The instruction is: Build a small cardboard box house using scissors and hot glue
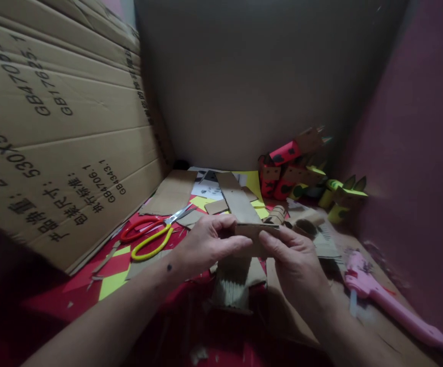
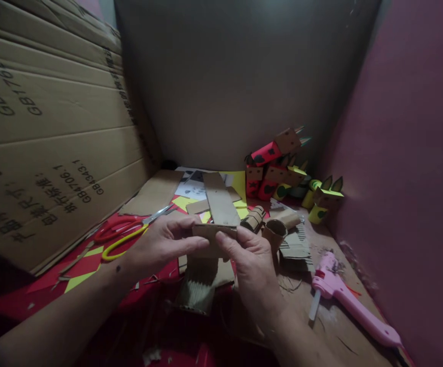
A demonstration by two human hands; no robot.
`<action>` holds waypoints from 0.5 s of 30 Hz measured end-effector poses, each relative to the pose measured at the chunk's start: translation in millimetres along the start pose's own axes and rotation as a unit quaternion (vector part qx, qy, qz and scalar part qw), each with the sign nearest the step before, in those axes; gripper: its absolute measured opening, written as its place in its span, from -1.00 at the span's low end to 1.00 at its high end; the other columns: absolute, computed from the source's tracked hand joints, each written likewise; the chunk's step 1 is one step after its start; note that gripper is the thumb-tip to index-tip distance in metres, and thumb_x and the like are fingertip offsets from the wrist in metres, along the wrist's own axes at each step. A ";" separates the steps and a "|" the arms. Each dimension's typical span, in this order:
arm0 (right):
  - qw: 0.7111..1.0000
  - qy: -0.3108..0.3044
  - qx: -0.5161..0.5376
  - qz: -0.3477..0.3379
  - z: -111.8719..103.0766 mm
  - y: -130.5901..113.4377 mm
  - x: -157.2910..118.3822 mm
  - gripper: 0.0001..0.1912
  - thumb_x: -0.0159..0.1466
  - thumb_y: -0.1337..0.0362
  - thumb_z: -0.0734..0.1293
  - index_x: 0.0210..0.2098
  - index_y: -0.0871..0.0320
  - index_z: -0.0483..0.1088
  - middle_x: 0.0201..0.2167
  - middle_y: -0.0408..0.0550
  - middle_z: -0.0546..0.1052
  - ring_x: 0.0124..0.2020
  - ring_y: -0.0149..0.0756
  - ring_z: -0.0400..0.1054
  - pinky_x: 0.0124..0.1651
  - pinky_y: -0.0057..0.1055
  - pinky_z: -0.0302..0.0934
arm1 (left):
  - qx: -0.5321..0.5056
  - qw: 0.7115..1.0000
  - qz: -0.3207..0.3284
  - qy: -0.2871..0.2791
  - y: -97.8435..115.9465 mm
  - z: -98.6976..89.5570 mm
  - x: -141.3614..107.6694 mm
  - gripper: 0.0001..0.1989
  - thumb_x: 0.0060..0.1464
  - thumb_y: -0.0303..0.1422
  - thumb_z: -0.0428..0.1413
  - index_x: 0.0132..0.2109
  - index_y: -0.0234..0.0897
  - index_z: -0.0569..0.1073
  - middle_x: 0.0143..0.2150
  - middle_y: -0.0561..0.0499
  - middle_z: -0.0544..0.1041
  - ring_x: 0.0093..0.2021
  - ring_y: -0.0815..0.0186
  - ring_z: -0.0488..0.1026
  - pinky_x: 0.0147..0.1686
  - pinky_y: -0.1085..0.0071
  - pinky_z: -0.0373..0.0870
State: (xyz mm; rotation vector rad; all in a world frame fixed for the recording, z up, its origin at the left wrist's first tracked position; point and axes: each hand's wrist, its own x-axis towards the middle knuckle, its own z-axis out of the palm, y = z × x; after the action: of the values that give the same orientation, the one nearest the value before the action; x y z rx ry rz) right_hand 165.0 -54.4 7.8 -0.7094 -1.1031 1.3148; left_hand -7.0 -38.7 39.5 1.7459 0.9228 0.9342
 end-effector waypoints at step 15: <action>0.992 0.066 0.086 0.067 4.6 3.9 5.2 -0.74 -0.21 0.31 0.62 -0.52 0.13 0.56 -0.58 -0.20 0.59 -0.53 -0.46 0.40 -0.41 -0.56 0.28 | 0.049 0.997 0.034 0.051 -3.0 8.8 -6.4 -0.84 0.00 -0.31 0.15 -0.43 -0.31 0.51 -0.49 0.03 0.40 -0.47 0.38 0.28 -0.50 0.46 0.19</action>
State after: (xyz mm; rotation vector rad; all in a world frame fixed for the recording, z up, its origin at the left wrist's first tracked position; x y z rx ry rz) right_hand 158.7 -49.5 7.1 -0.7411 -0.8370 1.4352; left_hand -2.6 -46.7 33.0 1.8361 0.9942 1.0474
